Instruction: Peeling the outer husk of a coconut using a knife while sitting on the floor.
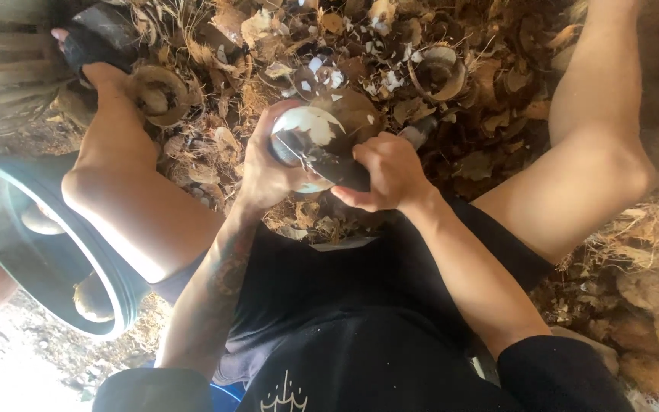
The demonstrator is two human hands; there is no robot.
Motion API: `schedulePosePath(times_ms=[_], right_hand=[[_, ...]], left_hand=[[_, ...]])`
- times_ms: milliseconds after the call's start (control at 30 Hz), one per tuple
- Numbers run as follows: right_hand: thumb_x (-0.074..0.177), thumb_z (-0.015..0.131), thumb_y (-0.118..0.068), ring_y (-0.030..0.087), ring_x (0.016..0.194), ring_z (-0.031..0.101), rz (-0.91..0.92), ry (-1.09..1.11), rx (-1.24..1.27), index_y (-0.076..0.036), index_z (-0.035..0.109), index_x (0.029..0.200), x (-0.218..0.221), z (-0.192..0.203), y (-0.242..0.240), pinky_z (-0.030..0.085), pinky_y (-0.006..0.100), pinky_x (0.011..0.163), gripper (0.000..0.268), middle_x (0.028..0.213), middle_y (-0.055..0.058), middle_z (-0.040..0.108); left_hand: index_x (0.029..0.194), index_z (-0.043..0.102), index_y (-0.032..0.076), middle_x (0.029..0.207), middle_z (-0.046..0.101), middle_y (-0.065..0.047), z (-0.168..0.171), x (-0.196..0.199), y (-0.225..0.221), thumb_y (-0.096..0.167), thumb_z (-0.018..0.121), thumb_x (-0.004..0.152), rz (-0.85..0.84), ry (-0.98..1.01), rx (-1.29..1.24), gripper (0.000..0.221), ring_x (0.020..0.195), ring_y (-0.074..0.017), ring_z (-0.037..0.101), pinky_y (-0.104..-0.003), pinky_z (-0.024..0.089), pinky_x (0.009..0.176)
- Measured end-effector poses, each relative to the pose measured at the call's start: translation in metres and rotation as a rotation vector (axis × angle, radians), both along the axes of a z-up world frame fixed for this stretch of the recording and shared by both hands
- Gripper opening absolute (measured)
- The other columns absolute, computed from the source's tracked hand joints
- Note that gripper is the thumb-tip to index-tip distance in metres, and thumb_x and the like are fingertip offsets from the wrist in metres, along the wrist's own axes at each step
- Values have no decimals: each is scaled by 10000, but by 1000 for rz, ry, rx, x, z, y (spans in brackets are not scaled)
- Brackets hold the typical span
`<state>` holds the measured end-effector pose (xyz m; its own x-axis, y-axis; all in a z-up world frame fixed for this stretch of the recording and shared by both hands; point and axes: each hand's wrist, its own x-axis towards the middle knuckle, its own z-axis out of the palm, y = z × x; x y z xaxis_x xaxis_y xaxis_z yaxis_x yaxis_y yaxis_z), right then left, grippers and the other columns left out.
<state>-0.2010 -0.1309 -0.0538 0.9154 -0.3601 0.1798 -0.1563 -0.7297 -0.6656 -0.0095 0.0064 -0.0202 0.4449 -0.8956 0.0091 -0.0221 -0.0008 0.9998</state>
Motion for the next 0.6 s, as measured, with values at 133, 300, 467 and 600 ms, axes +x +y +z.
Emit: schedulePosePath(times_ms=[133,300,467,600], right_hand=[[744,673,-830,286,556,594,2,-45,19,-124,594,724,0,-16,-12,502,389,571,711,583,91,534],[768,705,-780,286,515,548,10,-130,36,-141,549,702,-8,-28,-30,467,377,561,662,550,75,475],[916,581,-750,368,690,670,-138,140,206,-91,664,738,-26,-67,-56,516,448,682,688,637,154,649],[1079,434,-830,197,449,457,-437,410,493,-172,465,553,-58,-71,-89,390,351,576,843,454,54,448]], left_hand=[[1397,531,36,1225,663,-239,-2,1,-2,290,998,687,-9,-39,20,887,1176,-454,664,-675,553,1002],[1410,519,17,1210,667,-261,-8,0,-4,319,1011,698,13,-19,16,917,1155,-462,673,-688,559,989],[1343,576,12,1177,657,-249,1,-6,0,363,1006,719,69,21,70,836,1160,-448,658,-653,569,962],[1363,555,5,1168,631,-249,-2,-6,9,381,996,722,111,45,153,864,1177,-452,628,-650,566,972]])
